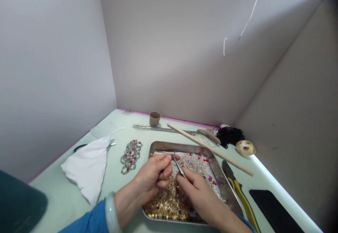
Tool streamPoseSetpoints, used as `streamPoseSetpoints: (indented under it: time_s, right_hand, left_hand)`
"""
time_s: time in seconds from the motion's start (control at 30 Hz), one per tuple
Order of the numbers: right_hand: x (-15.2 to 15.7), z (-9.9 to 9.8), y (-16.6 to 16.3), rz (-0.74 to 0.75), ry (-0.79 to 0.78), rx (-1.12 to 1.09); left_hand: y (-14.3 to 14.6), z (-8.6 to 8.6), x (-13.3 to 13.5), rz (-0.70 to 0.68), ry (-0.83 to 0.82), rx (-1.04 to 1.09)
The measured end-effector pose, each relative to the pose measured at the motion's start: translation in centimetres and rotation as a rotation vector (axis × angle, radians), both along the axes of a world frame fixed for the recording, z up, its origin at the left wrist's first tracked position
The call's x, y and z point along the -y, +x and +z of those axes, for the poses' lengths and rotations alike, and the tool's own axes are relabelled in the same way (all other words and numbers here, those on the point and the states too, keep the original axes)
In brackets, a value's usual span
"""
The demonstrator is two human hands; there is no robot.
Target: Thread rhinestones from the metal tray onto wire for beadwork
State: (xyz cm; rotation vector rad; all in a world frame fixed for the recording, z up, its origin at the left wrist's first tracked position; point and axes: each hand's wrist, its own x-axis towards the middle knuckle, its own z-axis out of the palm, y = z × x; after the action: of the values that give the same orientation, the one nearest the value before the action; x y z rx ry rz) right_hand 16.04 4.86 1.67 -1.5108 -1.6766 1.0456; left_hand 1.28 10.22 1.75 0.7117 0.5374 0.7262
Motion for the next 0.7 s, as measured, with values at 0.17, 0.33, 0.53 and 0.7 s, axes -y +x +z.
streamPoseSetpoints:
  time_s: [0.17, 0.33, 0.53, 0.7]
  right_hand:
    - [0.01, -0.18, 0.05, 0.059, -0.191, -0.249]
    - [0.05, -0.03, 0.07, 0.056, -0.114, -0.154]
    - [-0.01, 0.00, -0.11, -0.026, 0.105, 0.146]
    - [-0.02, -0.23, -0.24, -0.033, 0.173, 0.230]
  left_hand:
    - [-0.16, -0.58, -0.10, -0.040, -0.010, 0.059]
    - [-0.13, -0.20, -0.02, -0.043, 0.032, 0.034]
    - [0.13, 0.19, 0.43, 0.090, 0.216, -0.157]
    - [0.33, 0.35, 0.73, 0.125, 0.311, -0.303]
